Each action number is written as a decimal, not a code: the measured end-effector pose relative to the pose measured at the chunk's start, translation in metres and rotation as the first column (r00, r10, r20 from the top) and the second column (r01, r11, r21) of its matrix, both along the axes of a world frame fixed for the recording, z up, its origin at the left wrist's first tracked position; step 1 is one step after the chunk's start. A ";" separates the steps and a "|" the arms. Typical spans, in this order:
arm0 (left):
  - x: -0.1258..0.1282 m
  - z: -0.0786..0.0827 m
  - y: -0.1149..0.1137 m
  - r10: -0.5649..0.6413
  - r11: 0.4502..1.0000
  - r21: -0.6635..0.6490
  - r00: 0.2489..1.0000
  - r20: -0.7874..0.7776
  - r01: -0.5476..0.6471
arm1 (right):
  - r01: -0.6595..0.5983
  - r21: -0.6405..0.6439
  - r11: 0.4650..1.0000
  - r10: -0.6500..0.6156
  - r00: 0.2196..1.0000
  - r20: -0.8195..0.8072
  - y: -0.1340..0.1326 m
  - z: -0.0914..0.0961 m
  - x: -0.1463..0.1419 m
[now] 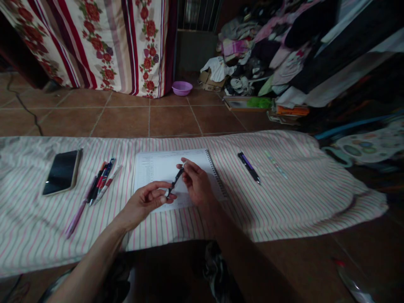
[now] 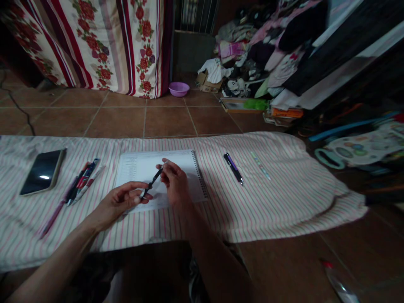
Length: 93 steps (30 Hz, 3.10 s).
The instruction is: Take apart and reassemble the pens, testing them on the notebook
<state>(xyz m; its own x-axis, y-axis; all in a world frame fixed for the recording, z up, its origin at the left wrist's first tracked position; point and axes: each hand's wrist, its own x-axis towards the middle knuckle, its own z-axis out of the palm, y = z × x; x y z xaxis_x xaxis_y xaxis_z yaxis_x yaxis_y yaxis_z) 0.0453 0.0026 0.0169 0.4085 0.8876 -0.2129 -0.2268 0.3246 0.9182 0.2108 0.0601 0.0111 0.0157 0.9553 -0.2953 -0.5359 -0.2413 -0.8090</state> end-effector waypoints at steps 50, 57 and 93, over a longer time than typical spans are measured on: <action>-0.012 0.005 -0.009 0.464 0.797 0.396 -0.042 -0.885 0.456 | -0.201 0.174 0.964 0.090 0.862 0.498 0.007 -0.015 -0.055; 0.019 0.006 -0.030 0.399 0.820 0.260 -0.183 -0.899 0.510 | -0.334 0.174 0.926 0.162 0.770 0.617 0.009 -0.021 -0.073; 0.024 0.010 -0.047 0.390 0.781 0.102 -0.353 -0.850 0.616 | -0.442 0.096 0.892 0.067 0.338 0.939 -0.010 -0.031 -0.096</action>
